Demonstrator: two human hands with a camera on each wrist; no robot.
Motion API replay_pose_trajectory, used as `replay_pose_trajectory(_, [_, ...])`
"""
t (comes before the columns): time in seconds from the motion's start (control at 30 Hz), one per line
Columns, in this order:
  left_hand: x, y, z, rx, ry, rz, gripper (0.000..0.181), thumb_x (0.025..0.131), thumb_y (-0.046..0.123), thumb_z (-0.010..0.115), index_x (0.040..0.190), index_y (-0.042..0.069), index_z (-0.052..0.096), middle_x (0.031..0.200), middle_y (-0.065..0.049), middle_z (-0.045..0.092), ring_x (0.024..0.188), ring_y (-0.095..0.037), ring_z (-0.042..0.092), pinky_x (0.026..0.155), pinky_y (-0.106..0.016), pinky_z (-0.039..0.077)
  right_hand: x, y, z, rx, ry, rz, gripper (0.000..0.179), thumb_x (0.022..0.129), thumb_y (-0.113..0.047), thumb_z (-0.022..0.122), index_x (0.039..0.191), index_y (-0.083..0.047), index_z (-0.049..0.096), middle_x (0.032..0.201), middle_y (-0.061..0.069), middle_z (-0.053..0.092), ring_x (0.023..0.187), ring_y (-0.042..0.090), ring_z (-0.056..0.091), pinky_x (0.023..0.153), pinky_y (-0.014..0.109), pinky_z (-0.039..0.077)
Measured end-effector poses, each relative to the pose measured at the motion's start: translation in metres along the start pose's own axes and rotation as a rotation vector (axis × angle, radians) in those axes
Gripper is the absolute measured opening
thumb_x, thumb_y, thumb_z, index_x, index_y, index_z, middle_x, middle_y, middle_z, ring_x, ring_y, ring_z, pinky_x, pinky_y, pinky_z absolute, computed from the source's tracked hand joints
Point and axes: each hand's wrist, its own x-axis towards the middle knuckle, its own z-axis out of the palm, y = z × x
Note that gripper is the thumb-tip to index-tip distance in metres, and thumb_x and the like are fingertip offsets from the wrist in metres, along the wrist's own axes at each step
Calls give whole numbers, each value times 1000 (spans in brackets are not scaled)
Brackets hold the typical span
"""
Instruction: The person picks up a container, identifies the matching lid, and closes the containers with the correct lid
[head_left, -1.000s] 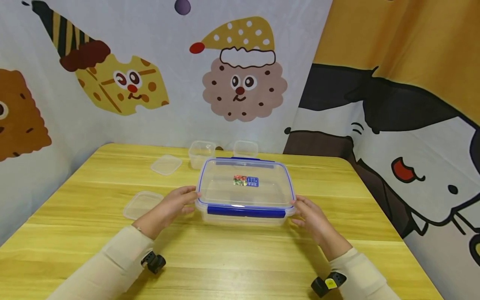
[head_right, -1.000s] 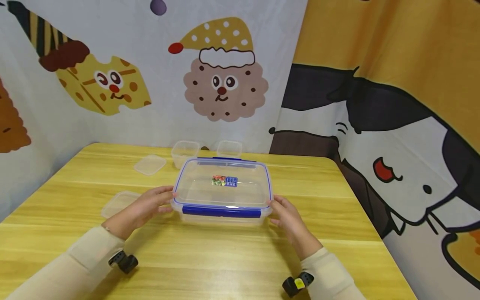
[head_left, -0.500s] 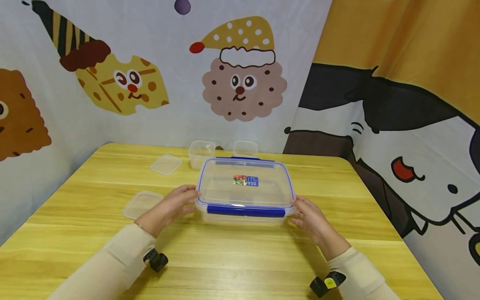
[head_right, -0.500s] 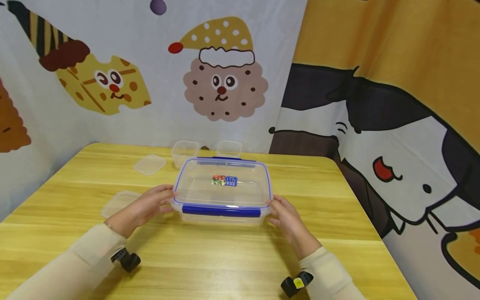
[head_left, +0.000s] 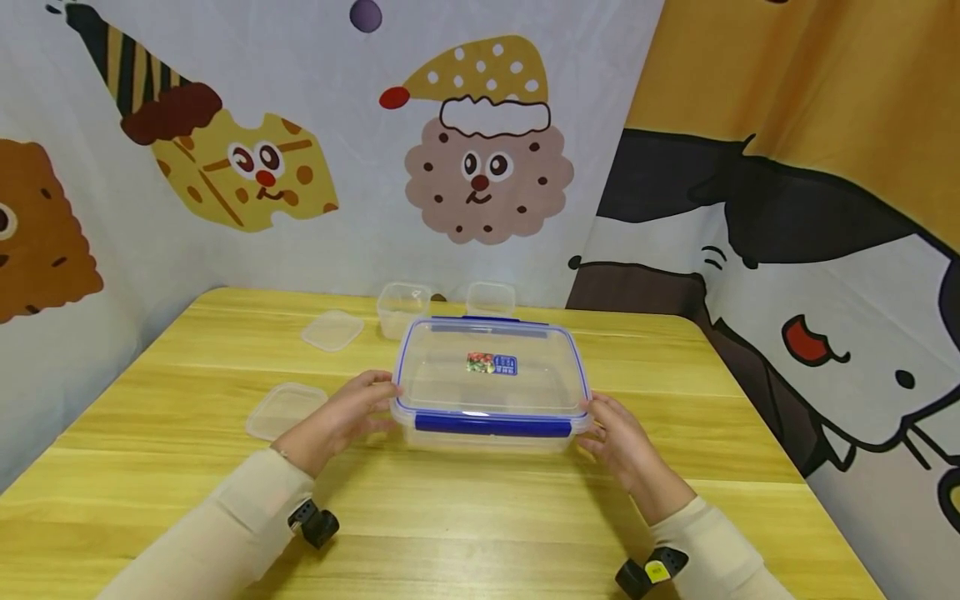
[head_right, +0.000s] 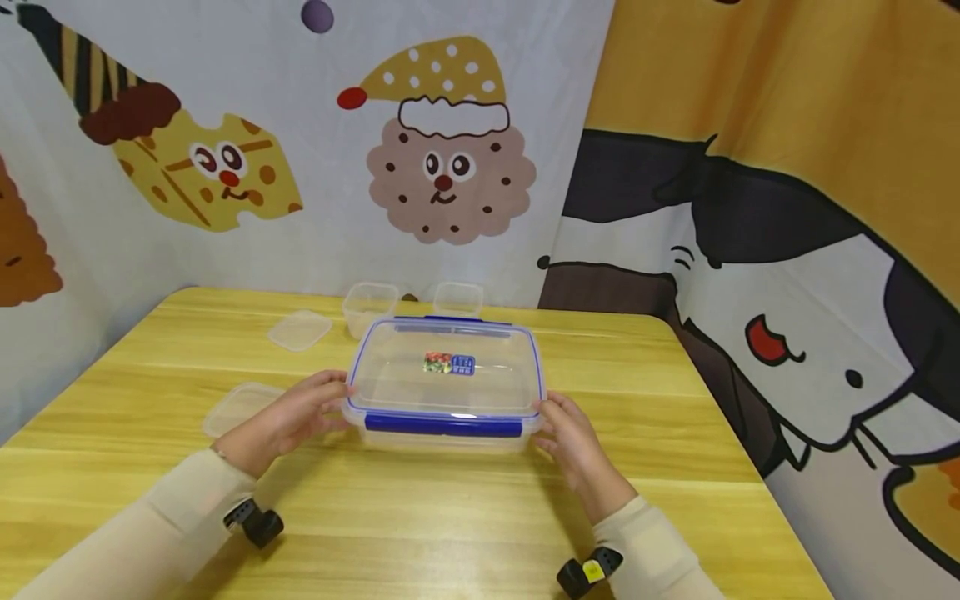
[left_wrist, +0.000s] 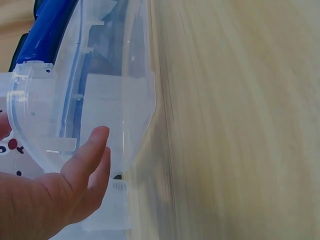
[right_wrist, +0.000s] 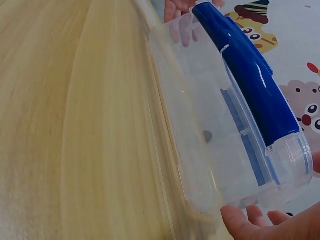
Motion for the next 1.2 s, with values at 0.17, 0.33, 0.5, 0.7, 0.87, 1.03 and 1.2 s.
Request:
replay_pose_trajectory(0.17, [-2, 1, 3, -5, 1, 19, 61, 94, 16, 53, 141, -10, 26, 124, -22, 50, 119, -36, 49, 99, -50, 46, -1, 1, 1, 28, 16, -7, 45, 98, -18, 45, 136, 5, 35, 92, -8, 57, 85, 7, 58, 79, 25, 50])
replay_pose_trajectory(0.33, [-2, 2, 8, -21, 1, 49, 60, 94, 15, 52, 141, -10, 24, 131, -26, 42, 123, -39, 45, 96, -47, 50, -3, 1, -1, 77, 29, -13, 38, 98, -16, 43, 131, 2, 38, 91, -8, 57, 83, 8, 57, 78, 25, 50])
replay_pose_trajectory(0.5, [-2, 4, 14, -23, 4, 68, 60, 94, 15, 52, 141, -10, 24, 133, -26, 38, 123, -39, 45, 93, -42, 52, -6, -4, -4, 114, 31, -17, 41, 98, -15, 43, 135, 1, 36, 87, -8, 57, 83, 7, 54, 75, 23, 50])
replay_pose_trajectory(0.7, [0, 7, 20, -33, 0, 74, 60, 94, 15, 53, 142, -8, 24, 135, -26, 35, 121, -38, 45, 90, -39, 53, -9, -11, -12, 115, 25, -25, 42, 98, -15, 43, 137, 0, 34, 88, -10, 58, 83, 5, 55, 76, 21, 50])
replay_pose_trajectory(0.87, [3, 11, 30, -45, -14, 76, 61, 94, 15, 52, 142, -8, 23, 138, -27, 34, 123, -38, 43, 95, -42, 51, -12, -15, -22, 86, 28, -48, 35, 99, -17, 43, 132, -5, 40, 90, -13, 58, 86, 5, 56, 80, 22, 51])
replay_pose_trajectory(1.03, [6, 14, 38, -59, -7, 73, 58, 93, 15, 53, 141, -5, 26, 138, -25, 36, 124, -38, 44, 98, -46, 48, -12, -19, -30, 57, 12, -70, 22, 101, -20, 44, 121, -12, 47, 96, -12, 57, 91, 6, 55, 83, 24, 51])
replay_pose_trajectory(1.2, [9, 18, 45, -58, -8, 86, 56, 93, 15, 54, 139, -4, 28, 135, -24, 39, 122, -36, 46, 95, -43, 50, -12, -23, -41, 26, 5, -78, 25, 101, -23, 45, 122, -10, 45, 104, -11, 54, 95, 7, 55, 85, 24, 51])
